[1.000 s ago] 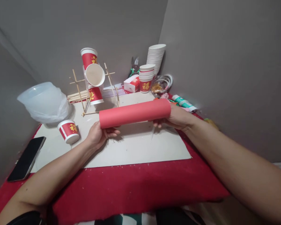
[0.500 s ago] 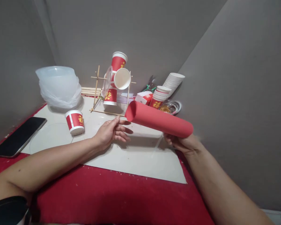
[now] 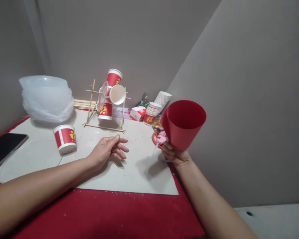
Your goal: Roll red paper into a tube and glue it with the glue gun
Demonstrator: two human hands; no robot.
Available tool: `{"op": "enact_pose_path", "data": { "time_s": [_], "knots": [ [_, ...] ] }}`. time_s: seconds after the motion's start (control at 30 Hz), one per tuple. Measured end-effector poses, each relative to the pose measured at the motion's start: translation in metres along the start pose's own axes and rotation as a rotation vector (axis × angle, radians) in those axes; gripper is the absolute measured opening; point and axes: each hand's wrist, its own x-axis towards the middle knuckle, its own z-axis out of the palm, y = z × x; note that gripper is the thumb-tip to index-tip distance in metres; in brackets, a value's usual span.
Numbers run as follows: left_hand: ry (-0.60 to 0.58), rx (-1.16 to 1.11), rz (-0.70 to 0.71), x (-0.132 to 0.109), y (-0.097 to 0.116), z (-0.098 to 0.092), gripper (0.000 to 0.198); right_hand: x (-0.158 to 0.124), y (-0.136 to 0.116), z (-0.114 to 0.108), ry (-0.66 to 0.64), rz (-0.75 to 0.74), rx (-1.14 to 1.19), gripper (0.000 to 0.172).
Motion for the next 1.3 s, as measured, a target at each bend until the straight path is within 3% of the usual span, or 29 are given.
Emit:
{"op": "enact_pose_path", "data": {
  "time_s": [0.5, 0.67, 0.8, 0.97, 1.3],
  "knots": [
    [0.021, -0.018, 0.168, 0.001, 0.013, 0.002, 0.035, 0.008, 0.013, 0.000, -0.038, 0.063, 0.093, 0.052],
    [0.000, 0.014, 0.187, 0.002, 0.012, 0.001, 0.049, 0.009, 0.012, 0.000, -0.067, 0.033, 0.062, 0.041],
    [0.012, 0.101, 0.203, 0.003, 0.010, 0.000, 0.043, 0.009, 0.012, -0.001, -0.083, 0.015, 0.047, 0.036],
    [0.005, 0.185, 0.104, 0.006, 0.008, -0.003, 0.029, 0.007, 0.010, 0.000, -0.103, 0.003, 0.020, 0.032],
    [0.009, 0.123, -0.058, 0.009, 0.011, -0.006, 0.019, 0.008, 0.011, 0.002, -0.184, -0.046, -0.008, 0.020]
  ]
}}
